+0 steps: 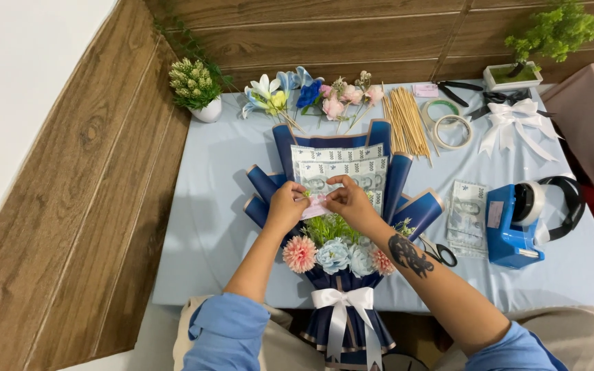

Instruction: The person arranges a bouquet containing artificial flowers, greenery, and banknotes wrapped in blue paper. They adjust the placement of the flowers and secure a small pink card into the arrangement using tape.

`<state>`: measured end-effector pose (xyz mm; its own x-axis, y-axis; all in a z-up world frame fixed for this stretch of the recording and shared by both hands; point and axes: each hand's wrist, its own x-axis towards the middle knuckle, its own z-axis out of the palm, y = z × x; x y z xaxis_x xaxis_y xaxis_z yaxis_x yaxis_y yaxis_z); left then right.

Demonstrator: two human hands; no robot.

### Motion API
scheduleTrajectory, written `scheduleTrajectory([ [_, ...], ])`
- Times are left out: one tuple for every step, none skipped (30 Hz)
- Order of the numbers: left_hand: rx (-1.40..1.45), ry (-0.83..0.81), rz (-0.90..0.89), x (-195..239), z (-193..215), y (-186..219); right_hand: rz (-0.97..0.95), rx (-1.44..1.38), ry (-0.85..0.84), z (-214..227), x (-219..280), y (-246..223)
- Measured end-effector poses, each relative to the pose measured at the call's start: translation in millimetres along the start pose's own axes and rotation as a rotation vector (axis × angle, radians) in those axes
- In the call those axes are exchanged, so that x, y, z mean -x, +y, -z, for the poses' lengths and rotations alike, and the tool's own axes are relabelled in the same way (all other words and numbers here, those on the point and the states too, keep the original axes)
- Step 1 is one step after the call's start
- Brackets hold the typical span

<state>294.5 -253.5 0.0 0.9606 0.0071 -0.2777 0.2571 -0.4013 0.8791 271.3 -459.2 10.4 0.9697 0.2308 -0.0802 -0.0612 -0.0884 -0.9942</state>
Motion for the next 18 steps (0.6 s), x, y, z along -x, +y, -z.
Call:
scheduleTrajectory([
  [-0.063, 0.035, -0.012, -4, -2, -4, 0.0, 0.017, 0.002, 1, 1, -1],
  [-0.126, 0.071, -0.025, -7, -4, -7, -0.001, 0.033, 0.005, 2, 3, -3],
  [-0.125, 0.07, -0.026, -5, -5, -5, -0.001, 0.034, 0.005, 2, 4, -3],
  [-0.108, 0.091, -0.002, -2, -5, -4, -0.007, 0.041, 0.006, 3, 5, -4],
  [-0.091, 0.11, 0.022, 1, -6, -2, -0.015, 0.048, 0.007, 3, 7, -4],
  [-0.091, 0.109, 0.021, 2, -5, -3, -0.015, 0.049, 0.008, 3, 8, -5],
  [-0.136, 0.086, 0.013, 4, -3, -4, -0.02, 0.033, 0.013, 2, 10, -6],
  [-0.181, 0.063, 0.005, 5, -1, -5, -0.026, 0.018, 0.018, 1, 11, -6],
  [-0.182, 0.063, 0.004, 14, 4, 5, -0.025, 0.017, 0.019, 1, 11, -7],
  [-0.182, 0.044, 0.013, 22, 10, 15, -0.018, 0.045, 0.015, 2, 10, -7],
  [-0.182, 0.026, 0.022, 30, 16, 25, -0.012, 0.074, 0.01, 1, 10, -7],
  [-0.182, 0.026, 0.021, 28, 17, 21, -0.011, 0.074, 0.009, 1, 10, -7],
  [-0.189, 0.039, 0.016, 27, 18, 18, -0.005, 0.08, 0.008, 0, 11, -7],
  [-0.195, 0.051, 0.01, 25, 20, 14, 0.001, 0.086, 0.007, 0, 12, -6],
  [-0.195, 0.052, 0.011, 23, 20, 12, 0.001, 0.086, 0.006, -1, 11, -2],
  [-0.173, 0.056, 0.002, 20, 21, 10, 0.008, 0.096, 0.016, -2, 10, 3],
  [-0.151, 0.059, -0.006, 18, 21, 8, 0.014, 0.106, 0.028, -2, 9, 7],
  [-0.15, 0.059, -0.005, 20, 23, 9, 0.013, 0.107, 0.027, 0, 13, 1],
])
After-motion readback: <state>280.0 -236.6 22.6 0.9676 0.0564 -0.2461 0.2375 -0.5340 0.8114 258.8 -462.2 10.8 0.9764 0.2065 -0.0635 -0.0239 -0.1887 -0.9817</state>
